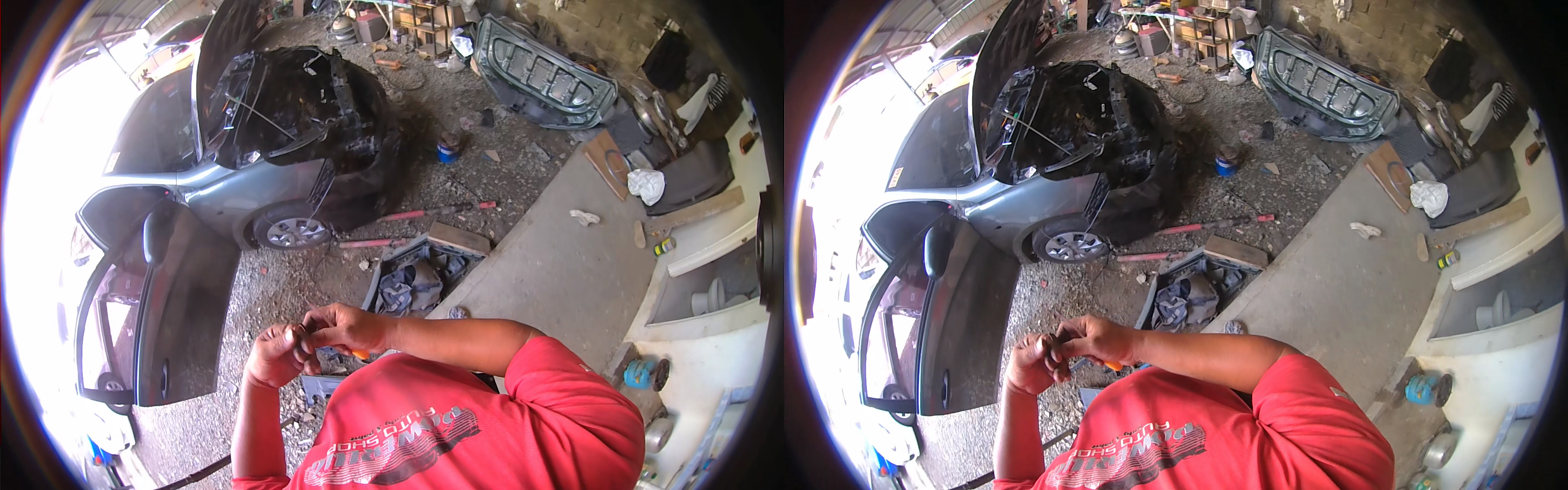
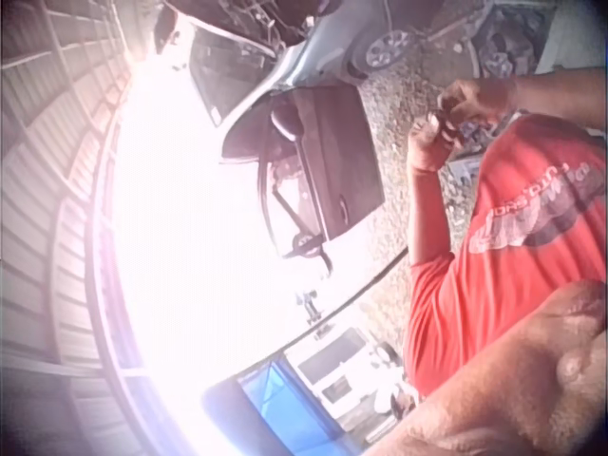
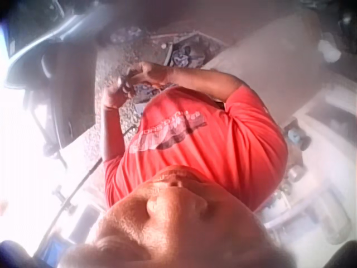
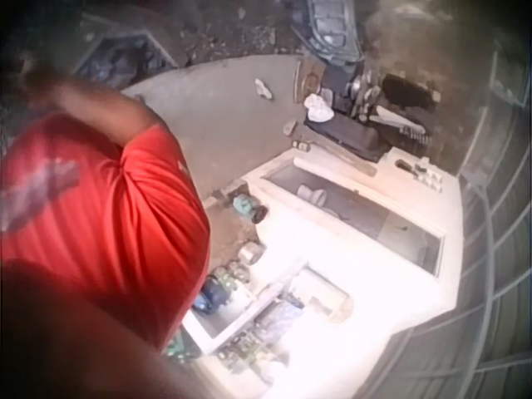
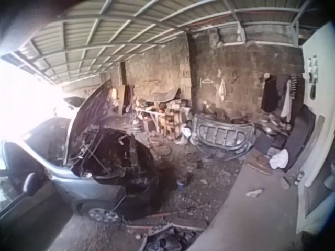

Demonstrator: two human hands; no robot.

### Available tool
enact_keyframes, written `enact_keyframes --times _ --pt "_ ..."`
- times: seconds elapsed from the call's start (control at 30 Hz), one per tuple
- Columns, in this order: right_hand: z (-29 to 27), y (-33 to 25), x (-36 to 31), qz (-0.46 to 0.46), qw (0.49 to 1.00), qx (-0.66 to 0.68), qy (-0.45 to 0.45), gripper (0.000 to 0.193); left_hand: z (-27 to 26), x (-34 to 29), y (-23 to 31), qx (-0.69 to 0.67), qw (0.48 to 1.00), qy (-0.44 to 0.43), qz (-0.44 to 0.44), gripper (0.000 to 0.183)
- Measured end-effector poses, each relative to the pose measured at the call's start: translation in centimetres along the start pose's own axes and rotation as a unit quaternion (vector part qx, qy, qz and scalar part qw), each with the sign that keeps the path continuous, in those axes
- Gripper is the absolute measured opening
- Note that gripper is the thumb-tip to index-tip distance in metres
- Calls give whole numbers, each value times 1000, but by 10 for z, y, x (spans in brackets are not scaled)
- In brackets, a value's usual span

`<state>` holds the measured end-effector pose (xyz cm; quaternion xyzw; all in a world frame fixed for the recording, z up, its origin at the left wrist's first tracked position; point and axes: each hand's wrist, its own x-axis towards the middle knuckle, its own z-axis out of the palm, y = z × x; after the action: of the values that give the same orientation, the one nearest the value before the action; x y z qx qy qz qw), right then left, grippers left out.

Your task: The person cleans an alternator rotor using a small screwdriver, straightens copper wire by hand, and scrapes around the center shaft of the rotor with the screwdriver.

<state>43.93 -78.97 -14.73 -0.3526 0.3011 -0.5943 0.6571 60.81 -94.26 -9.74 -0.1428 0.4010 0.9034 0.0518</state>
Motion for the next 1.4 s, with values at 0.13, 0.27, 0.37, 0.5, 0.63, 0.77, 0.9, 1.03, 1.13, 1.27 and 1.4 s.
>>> enact_keyframes --times 0.13,0.27,0.37,0.5,0.63,0.77,0.9,1.03,1.13,1.27,1.4 --pt "3 17 -1 -44 999 14 12 21 8 1 -7 -6 1000 10 29 26" --pt "10 29 4 -104 992 32 58 18 20 0 -16 6 990 129 58 20" --pt "14 31 1 -121 990 64 41 16 24 -6 -20 10 984 173 48 22" --pt "20 28 -7 -100 995 29 2 12 16 -18 -18 41 993 107 -13 28" --pt "27 24 -9 -89 994 59 10 12 1 -25 -16 59 996 48 -55 28" --pt "28 19 -10 -38 997 67 18 14 -3 -29 -18 63 997 35 -30 25" --pt "29 17 -12 -50 998 38 7 17 7 -29 -19 72 990 118 15 18" --pt "30 18 -3 -96 992 -5 76 6 23 -17 -24 125 971 179 99 20" --pt "28 17 6 -105 983 -68 137 7 31 -8 -29 211 939 227 147 21" --pt "19 12 6 -102 959 -221 145 22 34 -7 -22 123 932 282 190 25" --pt "16 4 3 -70 952 -262 143 22 37 -8 1 113 934 202 270 34"
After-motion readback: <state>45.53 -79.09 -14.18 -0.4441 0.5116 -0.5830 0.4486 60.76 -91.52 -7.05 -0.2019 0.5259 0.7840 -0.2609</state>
